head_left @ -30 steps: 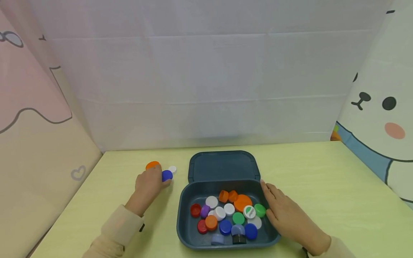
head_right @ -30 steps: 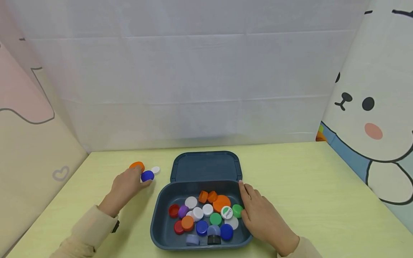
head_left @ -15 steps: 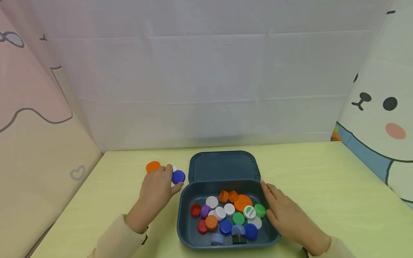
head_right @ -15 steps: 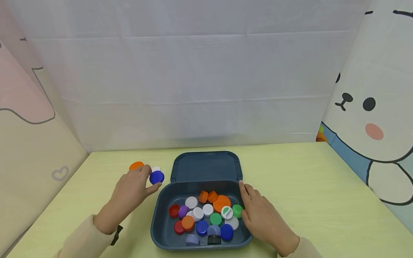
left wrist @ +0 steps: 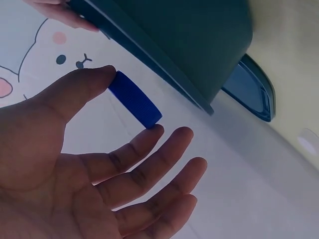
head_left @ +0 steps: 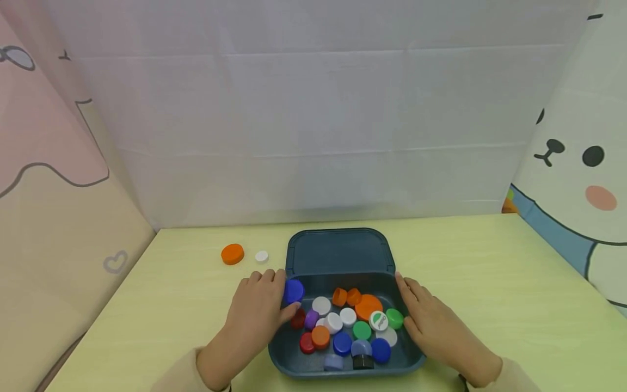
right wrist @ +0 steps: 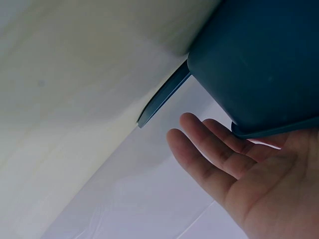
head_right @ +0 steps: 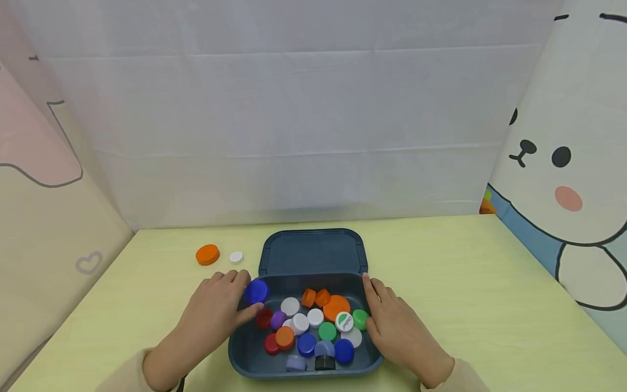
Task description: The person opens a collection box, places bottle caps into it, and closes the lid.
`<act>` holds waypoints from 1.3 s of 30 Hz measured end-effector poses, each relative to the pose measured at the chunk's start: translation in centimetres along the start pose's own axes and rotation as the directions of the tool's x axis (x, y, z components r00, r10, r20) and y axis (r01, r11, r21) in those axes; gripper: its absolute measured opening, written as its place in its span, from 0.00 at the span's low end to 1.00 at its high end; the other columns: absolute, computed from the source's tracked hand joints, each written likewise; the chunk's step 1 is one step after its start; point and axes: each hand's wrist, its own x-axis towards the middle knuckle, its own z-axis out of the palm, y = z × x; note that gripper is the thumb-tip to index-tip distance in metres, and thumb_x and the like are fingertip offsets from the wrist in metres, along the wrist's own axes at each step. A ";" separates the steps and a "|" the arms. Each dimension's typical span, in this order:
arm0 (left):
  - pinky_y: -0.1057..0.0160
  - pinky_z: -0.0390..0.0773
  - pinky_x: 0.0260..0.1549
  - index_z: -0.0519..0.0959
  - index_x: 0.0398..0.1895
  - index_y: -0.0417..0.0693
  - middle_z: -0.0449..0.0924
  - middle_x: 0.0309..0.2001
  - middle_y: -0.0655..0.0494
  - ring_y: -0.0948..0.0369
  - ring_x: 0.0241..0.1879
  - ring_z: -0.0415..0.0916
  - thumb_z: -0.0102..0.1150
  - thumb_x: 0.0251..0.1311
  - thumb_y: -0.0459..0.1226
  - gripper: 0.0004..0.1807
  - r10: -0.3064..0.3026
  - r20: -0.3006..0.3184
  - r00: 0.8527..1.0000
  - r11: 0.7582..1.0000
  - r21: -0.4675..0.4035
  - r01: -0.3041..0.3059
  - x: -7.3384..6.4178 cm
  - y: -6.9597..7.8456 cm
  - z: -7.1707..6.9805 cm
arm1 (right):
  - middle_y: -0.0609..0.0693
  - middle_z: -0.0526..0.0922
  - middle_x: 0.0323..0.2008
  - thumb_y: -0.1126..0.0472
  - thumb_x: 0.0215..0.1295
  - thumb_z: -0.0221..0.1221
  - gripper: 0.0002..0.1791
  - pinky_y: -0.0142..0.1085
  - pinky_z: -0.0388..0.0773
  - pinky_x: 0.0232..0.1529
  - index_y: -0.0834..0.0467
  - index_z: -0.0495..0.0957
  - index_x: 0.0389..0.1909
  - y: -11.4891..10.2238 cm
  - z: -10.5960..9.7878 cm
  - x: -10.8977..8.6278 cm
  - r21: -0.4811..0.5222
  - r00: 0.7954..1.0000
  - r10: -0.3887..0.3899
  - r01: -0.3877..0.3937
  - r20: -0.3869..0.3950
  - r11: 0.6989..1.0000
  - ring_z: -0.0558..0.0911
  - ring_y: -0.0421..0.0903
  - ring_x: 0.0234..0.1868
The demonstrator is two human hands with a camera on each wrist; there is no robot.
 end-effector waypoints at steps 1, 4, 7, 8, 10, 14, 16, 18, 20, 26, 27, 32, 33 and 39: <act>0.56 0.74 0.36 0.73 0.43 0.41 0.77 0.36 0.48 0.53 0.33 0.71 0.63 0.47 0.56 0.30 0.010 0.015 1.000 1.000 0.002 -0.010 -0.2 0.2 0.0 | 0.62 0.65 0.62 0.61 0.60 0.51 0.34 0.50 0.70 0.56 0.65 0.54 0.67 0.0 0.0 0.0 0.001 1.000 0.001 -0.001 -0.001 1.000 0.69 0.55 0.59; 0.56 0.74 0.37 0.74 0.42 0.41 0.77 0.35 0.48 0.53 0.33 0.70 0.63 0.46 0.56 0.30 0.037 0.047 0.998 0.999 0.000 -0.038 -0.6 0.7 0.2 | 0.61 0.65 0.61 0.61 0.60 0.51 0.34 0.50 0.70 0.55 0.65 0.54 0.67 -0.1 0.0 0.0 -0.003 1.000 0.006 -0.006 0.003 1.000 0.70 0.55 0.58; 0.56 0.73 0.37 0.74 0.42 0.42 0.77 0.36 0.48 0.54 0.33 0.69 0.64 0.45 0.56 0.30 0.059 0.081 0.995 0.998 0.000 -0.059 -0.9 1.2 0.3 | 0.61 0.65 0.61 0.61 0.60 0.52 0.34 0.49 0.71 0.54 0.65 0.55 0.67 -0.1 0.0 0.1 -0.009 1.000 0.012 -0.012 0.004 1.000 0.71 0.54 0.58; 0.56 0.73 0.37 0.74 0.42 0.42 0.77 0.36 0.48 0.54 0.33 0.69 0.64 0.45 0.56 0.30 0.063 0.092 0.994 0.998 0.001 -0.063 -1.0 1.3 0.4 | 0.61 0.65 0.61 0.60 0.60 0.52 0.34 0.49 0.72 0.54 0.64 0.55 0.67 -0.1 0.0 0.1 -0.010 1.000 0.013 -0.013 0.005 1.000 0.71 0.54 0.57; 0.56 0.73 0.39 0.74 0.43 0.43 0.77 0.38 0.48 0.54 0.35 0.69 0.64 0.45 0.57 0.31 0.068 0.119 0.991 0.998 0.008 -0.069 -1.1 1.6 0.4 | 0.61 0.65 0.61 0.60 0.60 0.52 0.34 0.49 0.72 0.53 0.64 0.55 0.67 -0.1 -0.1 0.1 -0.010 1.000 0.013 -0.013 0.003 1.000 0.71 0.54 0.57; 0.55 0.73 0.40 0.74 0.44 0.44 0.77 0.39 0.48 0.53 0.36 0.69 0.64 0.44 0.57 0.31 0.077 0.143 0.987 0.996 0.043 -0.084 -1.4 1.9 0.7 | 0.61 0.65 0.61 0.61 0.60 0.52 0.34 0.49 0.72 0.53 0.65 0.55 0.67 -0.1 -0.1 0.1 -0.007 1.000 0.013 -0.013 0.005 1.000 0.72 0.54 0.56; 0.55 0.73 0.40 0.75 0.45 0.44 0.78 0.39 0.48 0.53 0.37 0.69 0.64 0.43 0.58 0.32 0.077 0.157 0.985 0.994 0.064 -0.088 -1.4 2.0 0.8 | 0.61 0.65 0.61 0.60 0.60 0.52 0.34 0.49 0.72 0.54 0.65 0.55 0.67 -0.1 -0.2 0.1 -0.006 1.000 0.016 -0.016 0.009 1.000 0.72 0.54 0.56; 0.55 0.73 0.41 0.75 0.45 0.44 0.78 0.40 0.48 0.53 0.38 0.69 0.65 0.43 0.58 0.33 0.075 0.178 0.981 0.993 0.082 -0.090 -1.5 2.1 0.9 | 0.62 0.65 0.61 0.60 0.60 0.52 0.34 0.50 0.71 0.54 0.65 0.54 0.67 -0.1 -0.2 0.1 -0.006 1.000 0.019 -0.019 0.014 1.000 0.71 0.54 0.57; 0.54 0.73 0.42 0.75 0.46 0.44 0.78 0.39 0.49 0.52 0.38 0.69 0.65 0.42 0.58 0.33 0.075 0.198 0.977 0.991 0.098 -0.096 -1.6 2.2 1.0 | 0.62 0.65 0.61 0.60 0.60 0.52 0.34 0.50 0.71 0.54 0.65 0.54 0.67 -0.1 -0.3 0.1 -0.005 1.000 0.021 -0.021 0.017 1.000 0.71 0.55 0.57; 0.55 0.71 0.41 0.75 0.42 0.45 0.76 0.35 0.50 0.53 0.36 0.66 0.65 0.41 0.59 0.32 0.108 0.191 0.976 0.981 0.137 -0.136 -1.8 2.4 1.5 | 0.62 0.65 0.61 0.60 0.60 0.52 0.34 0.50 0.71 0.54 0.65 0.54 0.67 -0.1 -0.2 0.1 -0.003 1.000 0.019 -0.019 0.014 1.000 0.71 0.54 0.57; 0.55 0.71 0.40 0.75 0.41 0.45 0.76 0.34 0.50 0.53 0.36 0.66 0.66 0.40 0.59 0.31 0.116 0.185 0.976 0.979 0.143 -0.143 -1.8 2.4 1.6 | 0.62 0.65 0.61 0.60 0.60 0.52 0.34 0.50 0.71 0.54 0.65 0.54 0.67 -0.1 -0.2 0.1 -0.002 1.000 0.020 -0.020 0.015 1.000 0.71 0.54 0.57; 0.55 0.71 0.40 0.76 0.38 0.46 0.76 0.33 0.51 0.53 0.35 0.67 0.66 0.39 0.59 0.30 0.134 0.189 0.973 0.972 0.165 -0.166 -1.9 2.5 2.1 | 0.62 0.64 0.62 0.60 0.60 0.52 0.34 0.50 0.71 0.54 0.64 0.54 0.67 -0.1 -0.1 0.0 0.002 0.999 0.025 -0.025 0.023 1.000 0.71 0.55 0.58; 0.55 0.71 0.40 0.76 0.38 0.46 0.76 0.32 0.51 0.54 0.35 0.67 0.66 0.39 0.59 0.30 0.135 0.191 0.972 0.972 0.167 -0.168 -1.8 2.5 2.2 | 0.62 0.64 0.62 0.60 0.60 0.52 0.34 0.50 0.71 0.54 0.64 0.54 0.67 -0.2 -0.1 0.0 0.003 0.999 0.025 -0.025 0.023 1.000 0.71 0.55 0.58; 0.56 0.71 0.39 0.76 0.33 0.47 0.75 0.30 0.53 0.54 0.33 0.67 0.67 0.39 0.57 0.26 0.154 0.158 0.975 0.967 0.177 -0.181 -1.9 2.4 2.5 | 0.62 0.64 0.62 0.60 0.60 0.52 0.34 0.50 0.71 0.54 0.64 0.54 0.67 -0.2 -0.1 0.0 0.003 0.999 0.024 -0.024 0.024 1.000 0.71 0.55 0.58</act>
